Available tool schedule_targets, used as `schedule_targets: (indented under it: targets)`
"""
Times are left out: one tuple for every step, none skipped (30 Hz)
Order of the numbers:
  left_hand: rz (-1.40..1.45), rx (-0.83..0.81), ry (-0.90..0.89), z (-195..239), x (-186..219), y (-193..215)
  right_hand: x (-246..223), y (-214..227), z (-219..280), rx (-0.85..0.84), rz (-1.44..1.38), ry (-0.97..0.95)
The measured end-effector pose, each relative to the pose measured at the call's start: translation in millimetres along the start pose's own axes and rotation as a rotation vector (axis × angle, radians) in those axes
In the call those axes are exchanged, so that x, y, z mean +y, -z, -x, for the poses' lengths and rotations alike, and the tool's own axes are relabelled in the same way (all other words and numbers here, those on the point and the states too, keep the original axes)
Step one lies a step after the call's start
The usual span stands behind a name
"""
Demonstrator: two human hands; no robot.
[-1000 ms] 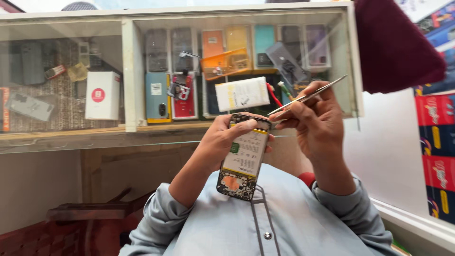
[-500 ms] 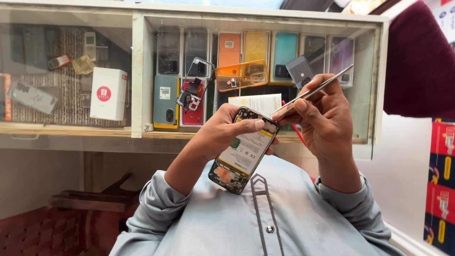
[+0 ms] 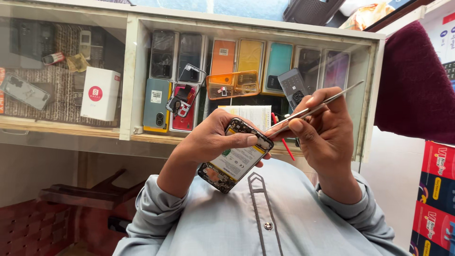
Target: The person disassembles a smartphone, removes the back cover and internal components, and uses a screwdriver and tweezers to manipulate small parts. They clean a small component with a brush and reassemble the phone, placing the back cover and internal parts back into position.
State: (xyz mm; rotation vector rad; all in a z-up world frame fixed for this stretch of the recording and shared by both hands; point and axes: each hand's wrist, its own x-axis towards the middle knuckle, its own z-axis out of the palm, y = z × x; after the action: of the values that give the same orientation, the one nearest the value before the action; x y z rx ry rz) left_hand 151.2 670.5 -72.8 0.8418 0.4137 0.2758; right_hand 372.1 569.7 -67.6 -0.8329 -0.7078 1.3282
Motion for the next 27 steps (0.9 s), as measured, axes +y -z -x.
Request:
schedule_targets:
  targets:
    - [-0.040, -0.002, -0.016, -0.6, 1.1, -1.0, -0.3, 1.0, -0.9, -0.009, 0.009, 0.007]
    - [-0.044, 0.006, -0.005, -0.2, 1.6, -2.0, -0.5, 1.6, -0.9, -0.014, 0.000, 0.001]
    - [-0.049, 0.014, 0.007, 0.5, 1.9, -2.8, -0.5, 2.5, -0.8, -0.019, -0.008, -0.006]
    - [-0.053, 0.019, 0.018, 0.3, 2.0, -3.7, -1.2, 3.8, -0.4, -0.022, -0.015, -0.011]
    - [-0.045, 0.013, 0.024, 0.2, 1.8, -4.5, -1.7, 5.1, 0.1, -0.023, -0.026, -0.018]
    - [-0.038, 0.008, 0.029, 0.4, 1.5, -4.9, -1.9, 6.2, 0.5, -0.025, -0.037, -0.025]
    - [-0.030, 0.003, 0.033, 0.9, 0.8, -5.3, -2.0, 7.1, 1.3, -0.026, -0.048, -0.032]
    - [-0.034, 0.007, 0.035, 1.4, 0.0, -5.8, -1.9, 7.9, 2.2, -0.032, -0.022, -0.024]
    - [-0.038, 0.010, 0.036, 2.0, -1.0, -6.3, -2.2, 8.6, 3.3, -0.037, 0.003, -0.016]
    - [-0.043, 0.011, 0.036, 2.1, -1.8, -6.4, -2.6, 9.1, 4.1, -0.042, 0.030, -0.006]
    - [-0.082, 0.016, 0.021, 2.4, -2.6, -6.3, -2.9, 9.4, 4.9, -0.046, 0.052, -0.004]
    - [-0.121, 0.020, 0.006, 2.4, -3.6, -6.2, -3.4, 9.7, 6.1, -0.050, 0.074, -0.002]
    - [-0.160, 0.024, -0.008, 2.5, -4.7, -5.9, -3.4, 9.9, 6.9, -0.054, 0.097, 0.000]
    - [-0.165, 0.026, -0.009, 3.4, -6.0, -5.9, -3.1, 9.4, 8.6, -0.052, 0.115, 0.006]
    - [-0.171, 0.029, -0.009, 4.4, -7.1, -5.9, -2.7, 8.5, 10.6, -0.049, 0.133, 0.011]
    - [-0.177, 0.030, -0.010, 4.4, -8.0, -5.6, -2.7, 8.0, 11.7, -0.047, 0.153, 0.017]
    - [-0.172, 0.028, -0.008, 4.5, -8.6, -5.5, -2.8, 7.5, 12.8, -0.043, 0.176, 0.025]
    - [-0.168, 0.027, -0.007, 4.6, -8.7, -5.6, -3.1, 7.1, 13.4, -0.039, 0.199, 0.034]
    - [-0.164, 0.025, -0.005, 4.5, -8.5, -5.7, -3.4, 6.9, 13.4, -0.036, 0.222, 0.043]
    - [-0.163, 0.023, 0.000, 4.7, -8.3, -6.1, -3.8, 6.8, 13.5, -0.045, 0.228, 0.040]
    - [-0.162, 0.021, 0.005, 4.8, -8.0, -6.5, -4.1, 7.3, 13.1, -0.055, 0.233, 0.036]
    - [-0.160, 0.019, 0.010, 4.9, -7.7, -7.2, -4.4, 7.9, 12.7, -0.064, 0.240, 0.032]
    - [-0.150, 0.034, 0.023, 5.3, -7.6, -8.3, -4.8, 8.8, 11.9, -0.068, 0.219, 0.015]
    - [-0.140, 0.047, 0.035, 5.1, -7.3, -9.1, -5.2, 10.1, 10.9, -0.073, 0.198, 0.000]
    - [-0.131, 0.061, 0.047, 5.0, -6.8, -10.0, -5.6, 10.9, 10.5, -0.077, 0.178, -0.015]
    - [-0.118, 0.060, 0.045, 5.2, -6.1, -10.7, -5.6, 11.4, 9.8, -0.076, 0.158, -0.021]
    - [-0.105, 0.058, 0.043, 5.4, -5.4, -11.0, -5.2, 11.4, 9.7, -0.074, 0.138, -0.028]
